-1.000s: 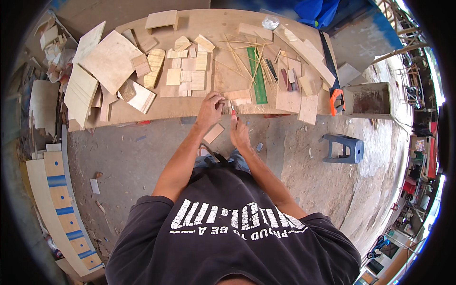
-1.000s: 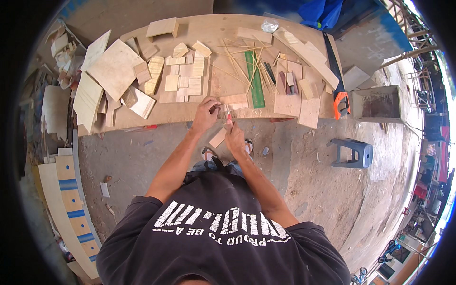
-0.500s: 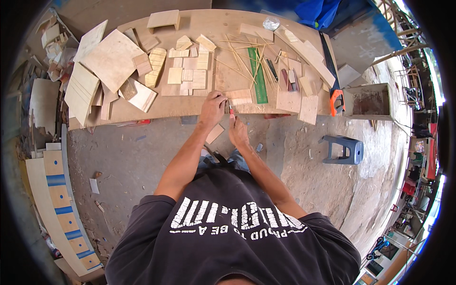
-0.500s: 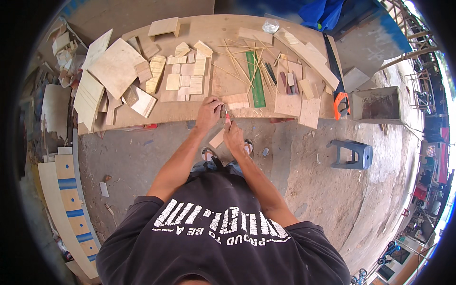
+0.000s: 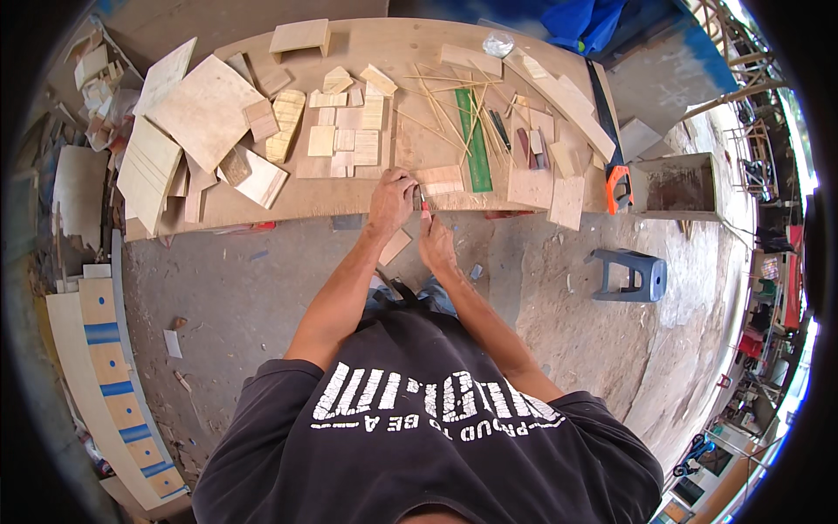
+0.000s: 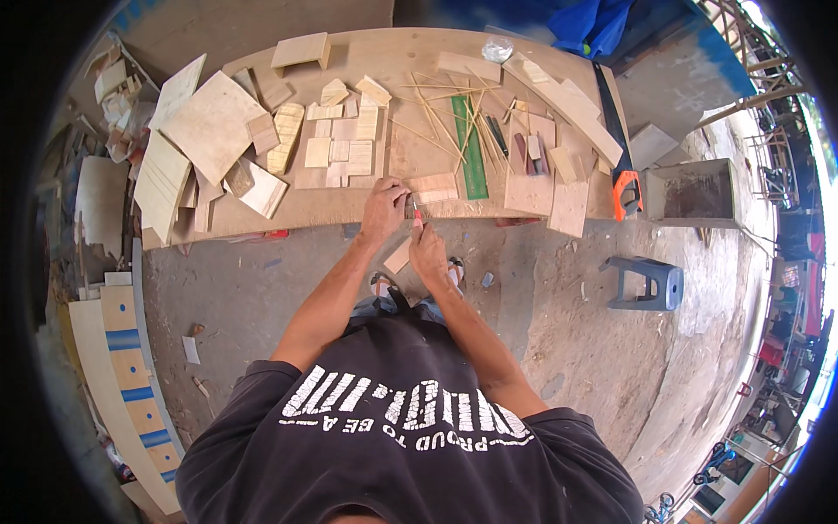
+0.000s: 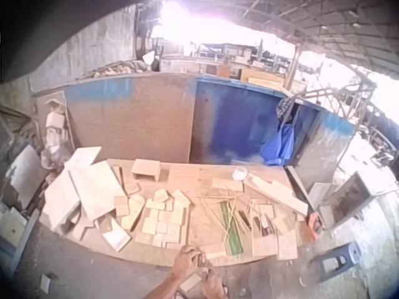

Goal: The person uses a utility knife to cut wood pieces on a workbench, holding the wood with one hand and slicing with the other. They move several cut pieces aside to continue working on the bench.

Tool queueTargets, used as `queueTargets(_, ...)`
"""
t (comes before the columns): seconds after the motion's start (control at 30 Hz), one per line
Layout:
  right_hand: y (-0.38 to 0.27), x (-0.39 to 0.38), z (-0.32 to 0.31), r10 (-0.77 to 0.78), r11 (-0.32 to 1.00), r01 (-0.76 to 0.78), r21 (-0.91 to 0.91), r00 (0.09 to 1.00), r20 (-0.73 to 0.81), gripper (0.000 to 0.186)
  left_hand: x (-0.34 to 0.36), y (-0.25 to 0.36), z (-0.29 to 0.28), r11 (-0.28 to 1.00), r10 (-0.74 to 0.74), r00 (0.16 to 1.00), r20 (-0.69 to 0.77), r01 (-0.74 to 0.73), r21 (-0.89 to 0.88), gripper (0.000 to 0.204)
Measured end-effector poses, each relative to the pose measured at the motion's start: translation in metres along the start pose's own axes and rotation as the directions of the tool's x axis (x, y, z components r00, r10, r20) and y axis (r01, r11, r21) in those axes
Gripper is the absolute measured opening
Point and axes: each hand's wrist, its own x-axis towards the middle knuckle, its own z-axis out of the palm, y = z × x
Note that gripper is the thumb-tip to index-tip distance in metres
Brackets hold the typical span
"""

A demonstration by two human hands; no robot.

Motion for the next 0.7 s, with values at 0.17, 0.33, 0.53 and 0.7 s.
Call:
queueTargets(0.17,-0.01,-0.002,0.0,0.019,0.998,-0.021,-0.067,1.0,-0.022,0.045,0.001,-0.001,0.001,0.999,0.003,1.0,0.011,-0.004,0.048,0.005)
queueTargets(0.33,-0.017,0.0,0.001,0.072,0.996,-0.072,-0.061,0.997,-0.005,0.047,0.005,-0.002,0.001,0.998,0.03,1.0,0.0,-0.03,0.055,0.005)
queueTargets(0.53,-0.015,0.006,0.0,0.127,0.991,-0.126,-0.04,0.991,0.038,0.048,0.005,-0.002,0.004,0.996,0.048,0.999,0.001,-0.048,0.078,0.006)
queueTargets(0.7,-0.019,0.008,-0.002,0.131,0.989,-0.128,-0.077,0.991,0.035,0.043,0.0,-0.003,0.004,0.999,0.018,1.0,0.025,-0.019,0.042,0.007)
